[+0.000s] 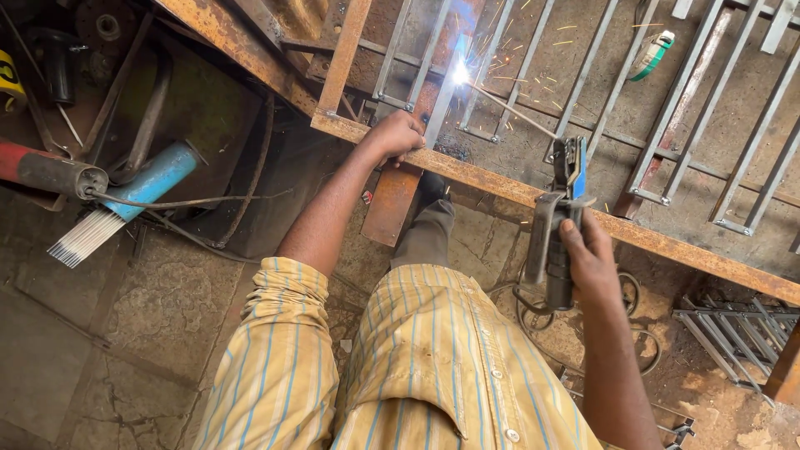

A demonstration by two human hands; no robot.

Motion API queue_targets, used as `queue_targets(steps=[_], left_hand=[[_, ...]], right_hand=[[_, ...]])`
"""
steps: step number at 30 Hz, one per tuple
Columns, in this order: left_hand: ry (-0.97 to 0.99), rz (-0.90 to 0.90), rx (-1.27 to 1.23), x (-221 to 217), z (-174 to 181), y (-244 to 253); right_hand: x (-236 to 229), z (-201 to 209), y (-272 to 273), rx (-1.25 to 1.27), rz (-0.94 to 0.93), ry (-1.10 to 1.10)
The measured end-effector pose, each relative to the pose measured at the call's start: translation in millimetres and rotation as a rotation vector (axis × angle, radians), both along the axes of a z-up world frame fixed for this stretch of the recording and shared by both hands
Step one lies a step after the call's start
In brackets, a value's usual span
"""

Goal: The person aligns metal bars onto a metal frame using a measuring tape and welds the pieces into place with a welding electrode holder.

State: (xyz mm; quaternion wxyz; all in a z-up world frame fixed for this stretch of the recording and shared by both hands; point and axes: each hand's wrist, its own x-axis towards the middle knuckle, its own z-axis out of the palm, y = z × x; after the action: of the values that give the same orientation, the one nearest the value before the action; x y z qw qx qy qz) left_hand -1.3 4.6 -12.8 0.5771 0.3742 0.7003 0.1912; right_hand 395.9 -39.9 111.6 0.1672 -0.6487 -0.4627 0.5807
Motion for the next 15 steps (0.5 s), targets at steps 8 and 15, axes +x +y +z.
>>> queue_targets(steps=[8, 15], left_hand=[[0.019, -0.023, 0.016, 0, -4, 1], [0.049, -0.035, -0.017, 0, -3, 1]], right_hand=[[14, 9, 13, 0.092, 0.027, 0.132], [40, 63, 57, 0.292, -0.208, 0.837]])
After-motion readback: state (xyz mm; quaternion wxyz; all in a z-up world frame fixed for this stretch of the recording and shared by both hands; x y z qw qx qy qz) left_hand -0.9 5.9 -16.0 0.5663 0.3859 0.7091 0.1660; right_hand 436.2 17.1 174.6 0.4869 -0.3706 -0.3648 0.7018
